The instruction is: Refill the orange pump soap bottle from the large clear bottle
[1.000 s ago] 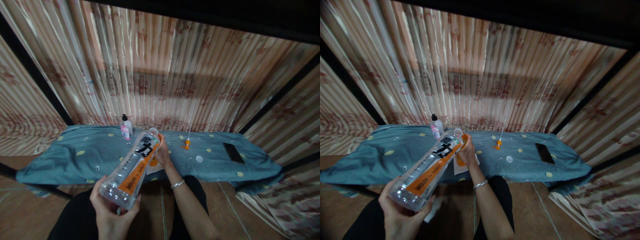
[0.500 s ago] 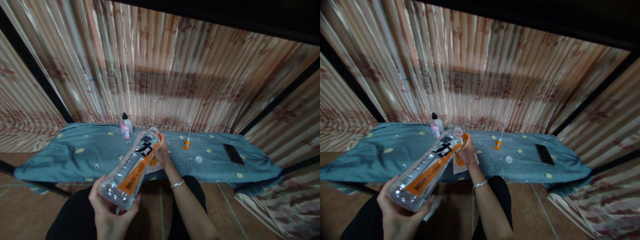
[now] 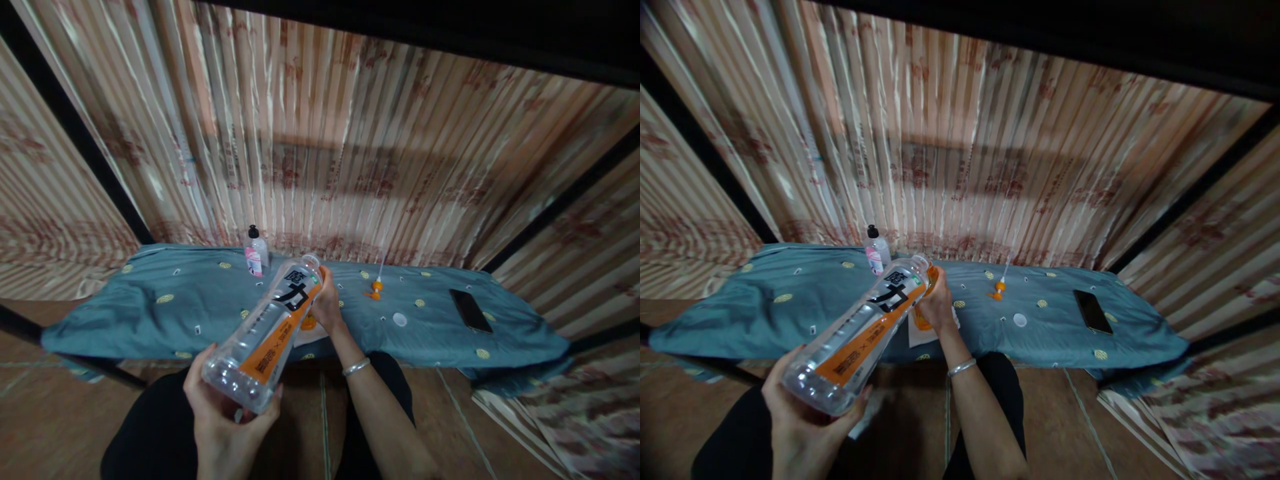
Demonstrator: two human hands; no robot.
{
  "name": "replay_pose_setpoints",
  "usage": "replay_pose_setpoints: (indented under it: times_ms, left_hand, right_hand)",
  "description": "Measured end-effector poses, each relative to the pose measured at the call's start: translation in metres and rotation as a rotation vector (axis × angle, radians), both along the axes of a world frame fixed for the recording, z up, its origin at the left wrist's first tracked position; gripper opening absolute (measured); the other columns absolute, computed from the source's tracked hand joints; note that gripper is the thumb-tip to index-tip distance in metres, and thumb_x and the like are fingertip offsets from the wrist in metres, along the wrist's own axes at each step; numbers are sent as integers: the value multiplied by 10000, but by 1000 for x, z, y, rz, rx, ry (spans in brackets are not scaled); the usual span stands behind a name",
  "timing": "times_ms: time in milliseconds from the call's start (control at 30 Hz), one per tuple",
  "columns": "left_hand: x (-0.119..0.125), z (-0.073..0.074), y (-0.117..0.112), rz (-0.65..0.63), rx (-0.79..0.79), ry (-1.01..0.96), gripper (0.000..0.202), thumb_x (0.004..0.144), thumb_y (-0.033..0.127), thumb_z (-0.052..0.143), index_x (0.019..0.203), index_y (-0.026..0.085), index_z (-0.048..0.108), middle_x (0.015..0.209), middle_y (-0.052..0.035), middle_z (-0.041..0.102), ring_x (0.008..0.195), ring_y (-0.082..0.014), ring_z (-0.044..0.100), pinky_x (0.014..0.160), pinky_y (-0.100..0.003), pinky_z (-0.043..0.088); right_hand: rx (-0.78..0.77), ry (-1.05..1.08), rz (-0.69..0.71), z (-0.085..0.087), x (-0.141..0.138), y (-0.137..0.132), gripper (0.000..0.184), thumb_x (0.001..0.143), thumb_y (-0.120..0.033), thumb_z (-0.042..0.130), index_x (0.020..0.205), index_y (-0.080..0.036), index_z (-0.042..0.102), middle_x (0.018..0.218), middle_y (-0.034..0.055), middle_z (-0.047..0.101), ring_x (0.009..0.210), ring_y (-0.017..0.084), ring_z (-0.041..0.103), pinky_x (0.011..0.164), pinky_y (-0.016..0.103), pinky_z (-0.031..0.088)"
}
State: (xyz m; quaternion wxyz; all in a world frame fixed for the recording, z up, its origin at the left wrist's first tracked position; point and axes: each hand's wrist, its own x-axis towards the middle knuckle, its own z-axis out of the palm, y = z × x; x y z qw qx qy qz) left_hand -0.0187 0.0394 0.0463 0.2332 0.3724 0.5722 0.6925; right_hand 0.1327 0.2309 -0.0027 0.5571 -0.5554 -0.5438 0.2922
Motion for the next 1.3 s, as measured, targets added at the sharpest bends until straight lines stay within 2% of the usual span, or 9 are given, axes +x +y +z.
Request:
replay_pose_setpoints:
  times_ms: [300, 533, 733, 867, 1000, 1300]
  left_hand:
    - [-3, -3, 1, 4, -21, 18, 968, 556, 422, 977, 1408, 285, 540, 1342, -81, 649, 998, -240, 704, 663, -284, 587]
    - [1, 1, -1, -19, -28, -44, 951, 592, 359, 951, 1429, 278, 507, 1309, -80, 655, 881, -201, 716, 563, -242, 562]
    - [-6, -5, 2, -24, 16, 59, 939, 570, 397, 984, 1379, 270, 524, 1287, -78, 643, 894, -207, 711, 550, -238, 557]
    - [2, 1, -1, -12, -7, -19, 956, 624, 380, 950, 1458, 262, 499, 1279, -82, 675, 832, -198, 716, 503, -233, 526]
    - [8, 6, -2, -11, 4, -51, 945, 617, 361, 940, 1445, 260, 496, 1255, -76, 681, 795, -189, 707, 481, -229, 508]
    - [-4, -5, 3, 4, 15, 42, 977, 587, 440, 974, 1434, 266, 519, 1310, -93, 655, 906, -214, 712, 550, -236, 543]
  right_hand:
    - [9, -29, -6, 1, 0, 0, 774, 731, -374, 920, 1404, -236, 562, 1208, 97, 836, 1144, 356, 811, 1051, 467, 632]
    - [29, -38, 3, 2, 0, -1, 736, 748, -373, 886, 1395, -232, 566, 1208, 112, 839, 1118, 359, 813, 1016, 465, 641]
    - [25, -43, -4, 4, 0, -2, 710, 768, -371, 859, 1399, -227, 567, 1243, 123, 834, 1154, 361, 809, 1034, 473, 640]
    - [-8, -52, -1, 5, 0, -2, 768, 745, -393, 878, 1417, -207, 557, 1251, 141, 831, 1163, 382, 805, 1041, 498, 638]
    - [9, -58, 0, 4, 0, -1, 780, 730, -383, 888, 1416, -213, 558, 1238, 128, 833, 1165, 370, 806, 1043, 480, 640]
    - [31, -89, -16, 1, 1, -1, 795, 744, -405, 886, 1439, -211, 551, 1292, 141, 821, 1216, 371, 795, 1059, 470, 632]
